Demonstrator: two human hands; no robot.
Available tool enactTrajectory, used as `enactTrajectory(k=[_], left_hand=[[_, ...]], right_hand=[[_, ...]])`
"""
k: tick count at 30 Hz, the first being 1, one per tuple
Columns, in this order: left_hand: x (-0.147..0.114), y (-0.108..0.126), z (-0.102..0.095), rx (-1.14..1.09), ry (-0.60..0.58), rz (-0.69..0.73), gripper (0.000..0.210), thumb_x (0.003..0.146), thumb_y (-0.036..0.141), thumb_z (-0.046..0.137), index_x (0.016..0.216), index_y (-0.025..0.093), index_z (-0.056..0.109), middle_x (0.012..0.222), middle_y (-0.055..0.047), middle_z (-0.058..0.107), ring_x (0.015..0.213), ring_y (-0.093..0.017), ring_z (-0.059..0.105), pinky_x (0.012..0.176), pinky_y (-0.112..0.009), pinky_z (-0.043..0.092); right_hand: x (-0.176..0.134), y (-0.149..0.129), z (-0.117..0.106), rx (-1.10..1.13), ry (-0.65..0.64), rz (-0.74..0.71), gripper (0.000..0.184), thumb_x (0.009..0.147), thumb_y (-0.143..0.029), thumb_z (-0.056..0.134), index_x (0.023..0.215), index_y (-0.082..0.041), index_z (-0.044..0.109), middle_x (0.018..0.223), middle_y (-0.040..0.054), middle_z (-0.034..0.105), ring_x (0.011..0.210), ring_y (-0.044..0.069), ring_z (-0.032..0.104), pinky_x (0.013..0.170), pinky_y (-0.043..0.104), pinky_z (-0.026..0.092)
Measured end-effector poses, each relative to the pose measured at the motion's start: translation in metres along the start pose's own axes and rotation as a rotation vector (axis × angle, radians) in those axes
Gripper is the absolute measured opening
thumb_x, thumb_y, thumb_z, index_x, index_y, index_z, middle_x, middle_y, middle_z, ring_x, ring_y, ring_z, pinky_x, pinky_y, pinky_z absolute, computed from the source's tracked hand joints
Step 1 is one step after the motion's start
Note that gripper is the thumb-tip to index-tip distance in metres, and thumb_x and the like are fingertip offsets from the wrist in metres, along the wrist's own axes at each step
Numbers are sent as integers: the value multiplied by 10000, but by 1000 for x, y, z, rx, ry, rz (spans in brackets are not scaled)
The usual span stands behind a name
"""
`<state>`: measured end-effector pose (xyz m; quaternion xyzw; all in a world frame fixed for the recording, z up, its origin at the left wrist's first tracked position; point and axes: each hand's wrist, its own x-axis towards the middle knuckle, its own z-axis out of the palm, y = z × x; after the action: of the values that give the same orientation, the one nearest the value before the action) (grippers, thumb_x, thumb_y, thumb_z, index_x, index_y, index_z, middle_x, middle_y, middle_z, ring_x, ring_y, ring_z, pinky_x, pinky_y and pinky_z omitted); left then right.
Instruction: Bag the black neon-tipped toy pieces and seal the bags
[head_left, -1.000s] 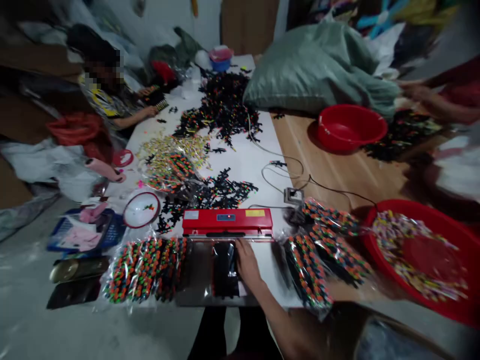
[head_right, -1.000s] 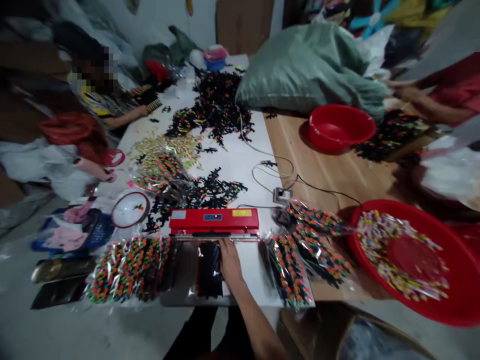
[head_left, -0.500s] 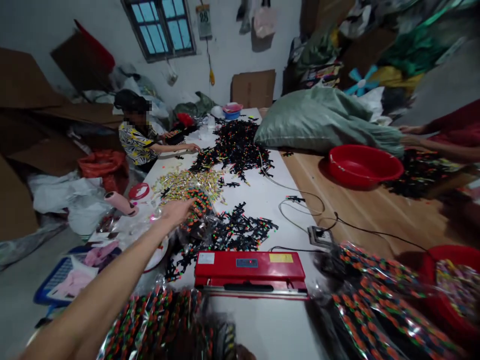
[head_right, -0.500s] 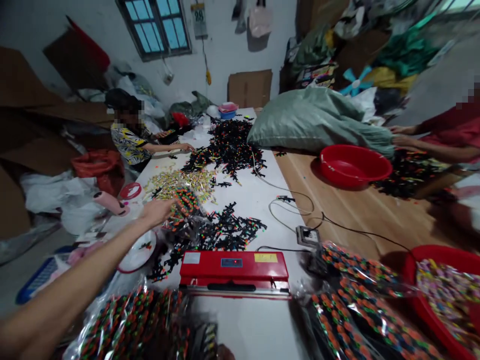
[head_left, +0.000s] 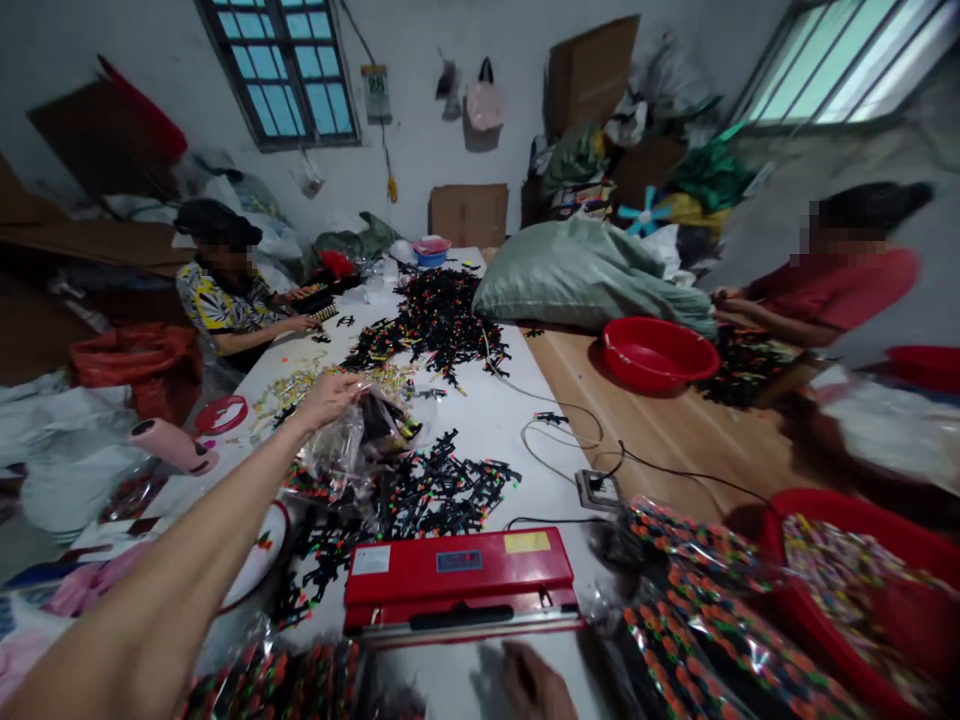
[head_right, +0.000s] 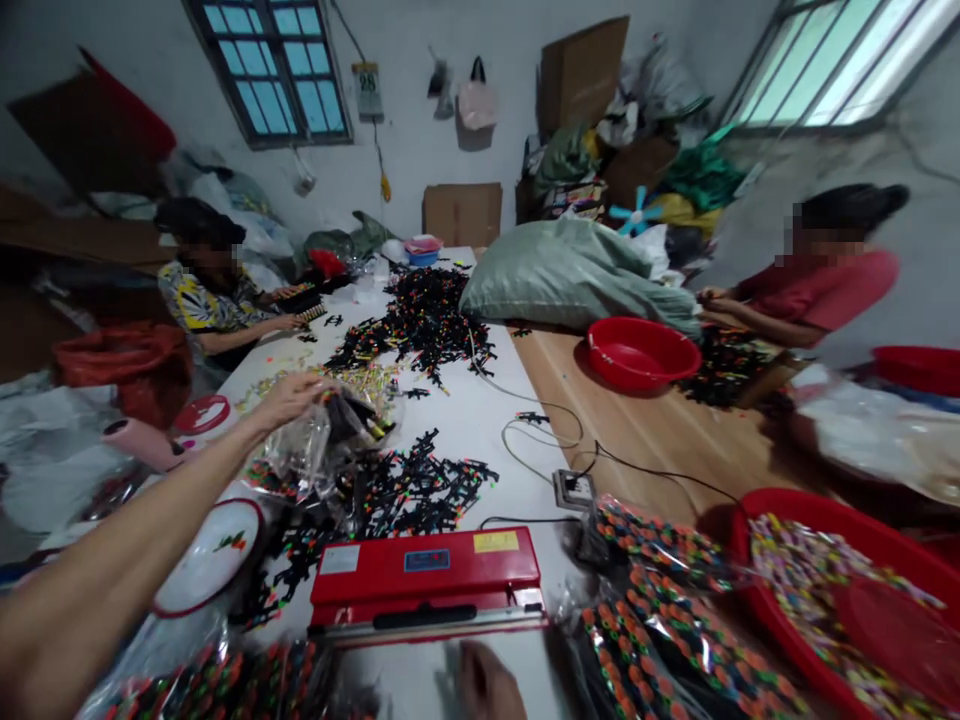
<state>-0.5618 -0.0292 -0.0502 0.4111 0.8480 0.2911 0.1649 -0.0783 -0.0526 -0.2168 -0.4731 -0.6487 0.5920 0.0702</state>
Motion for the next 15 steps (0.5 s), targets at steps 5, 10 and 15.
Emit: enactTrajectory(k=[5, 10, 15], left_hand=[[-70, 93, -38, -314, -237, 262, 534, 748, 622, 550, 634, 109, 646, 588, -80, 531, 547, -150, 448, 511, -220, 318], [-188, 150, 12, -529, -481, 183, 470, 785, 551, 547, 589, 135, 643, 557, -66, 507, 537, -142, 439, 498, -222, 295], [-288, 121, 132, -716, -534, -311, 546, 688, 694, 580, 608, 163, 681, 582, -76, 526, 523, -154, 453, 507, -266, 296]], right_hand=[[82, -119, -53, 133, 182, -344, 959, 656, -492, 720, 1439, -90, 339, 1444, 188, 380, 1313, 273, 412, 1058, 401, 399], [51, -180, -124, 76, -5, -604, 1086, 585, -346, 822, 1497, -155, 263, 1529, 136, 248, 1412, 263, 253, 1163, 416, 227], [-27, -93, -143, 95, -373, -211, 256, 687, -343, 752, 837, -159, 656, 911, 44, 629, 870, 183, 572, 798, 284, 451]])
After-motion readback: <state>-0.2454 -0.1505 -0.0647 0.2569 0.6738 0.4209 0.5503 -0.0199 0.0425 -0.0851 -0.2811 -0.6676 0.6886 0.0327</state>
